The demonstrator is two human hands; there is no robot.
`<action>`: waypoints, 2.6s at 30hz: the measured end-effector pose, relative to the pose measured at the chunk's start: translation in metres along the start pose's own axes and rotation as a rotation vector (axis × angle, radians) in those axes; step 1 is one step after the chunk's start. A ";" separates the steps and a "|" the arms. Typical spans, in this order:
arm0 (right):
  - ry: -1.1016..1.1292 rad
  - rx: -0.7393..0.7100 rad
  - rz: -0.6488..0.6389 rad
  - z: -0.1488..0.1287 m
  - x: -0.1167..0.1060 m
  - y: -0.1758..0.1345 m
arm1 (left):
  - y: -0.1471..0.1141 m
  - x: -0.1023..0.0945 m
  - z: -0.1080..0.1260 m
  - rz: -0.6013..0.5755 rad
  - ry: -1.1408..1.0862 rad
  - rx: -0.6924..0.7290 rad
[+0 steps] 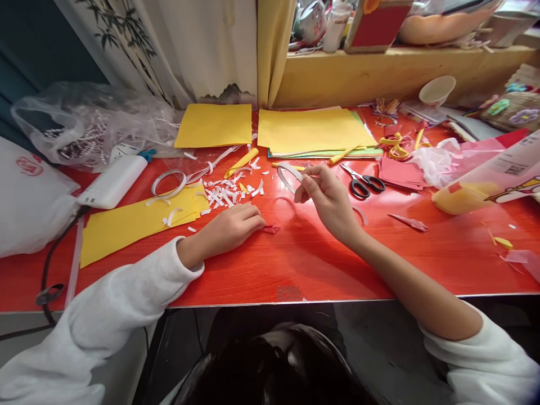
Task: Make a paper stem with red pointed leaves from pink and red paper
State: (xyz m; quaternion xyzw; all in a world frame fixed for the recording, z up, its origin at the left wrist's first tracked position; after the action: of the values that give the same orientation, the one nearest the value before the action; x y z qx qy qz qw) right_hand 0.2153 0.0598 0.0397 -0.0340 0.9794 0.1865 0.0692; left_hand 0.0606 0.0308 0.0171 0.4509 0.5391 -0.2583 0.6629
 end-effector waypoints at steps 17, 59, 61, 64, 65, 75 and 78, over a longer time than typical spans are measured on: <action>0.175 0.176 -0.334 -0.002 0.056 -0.029 | -0.006 -0.050 0.020 0.500 0.273 0.020; -0.550 -0.200 -0.403 -0.007 0.054 -0.025 | -0.001 -0.032 -0.016 0.267 -0.490 -0.469; -0.436 -0.135 -0.444 -0.008 0.056 -0.024 | -0.002 -0.031 -0.020 0.269 -0.499 -0.494; -0.342 -0.100 -0.475 -0.011 0.056 -0.023 | -0.003 -0.031 -0.024 0.291 -0.502 -0.515; -0.340 -0.100 -0.470 -0.012 0.055 -0.022 | -0.003 -0.032 -0.023 0.305 -0.505 -0.506; -0.553 -0.224 -0.415 -0.008 0.039 -0.013 | -0.009 -0.052 -0.023 0.486 -0.501 -0.506; -0.556 -0.211 -0.377 -0.006 0.030 -0.007 | -0.011 -0.053 -0.028 0.495 -0.502 -0.554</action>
State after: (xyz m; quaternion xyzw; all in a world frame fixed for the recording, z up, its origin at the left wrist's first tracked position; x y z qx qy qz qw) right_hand 0.1860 0.0501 0.0380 -0.1692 0.8750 0.2726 0.3625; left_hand 0.0233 0.0426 0.0634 0.2950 0.2861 -0.0390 0.9108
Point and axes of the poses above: each hand's wrist, its own y-axis towards the middle knuckle, its own x-axis out of the palm, z = x × y, the point moved 8 cm from there along y, towards the middle knuckle, and after that the axes turned 7 degrees about y, right-handed, at the moved point
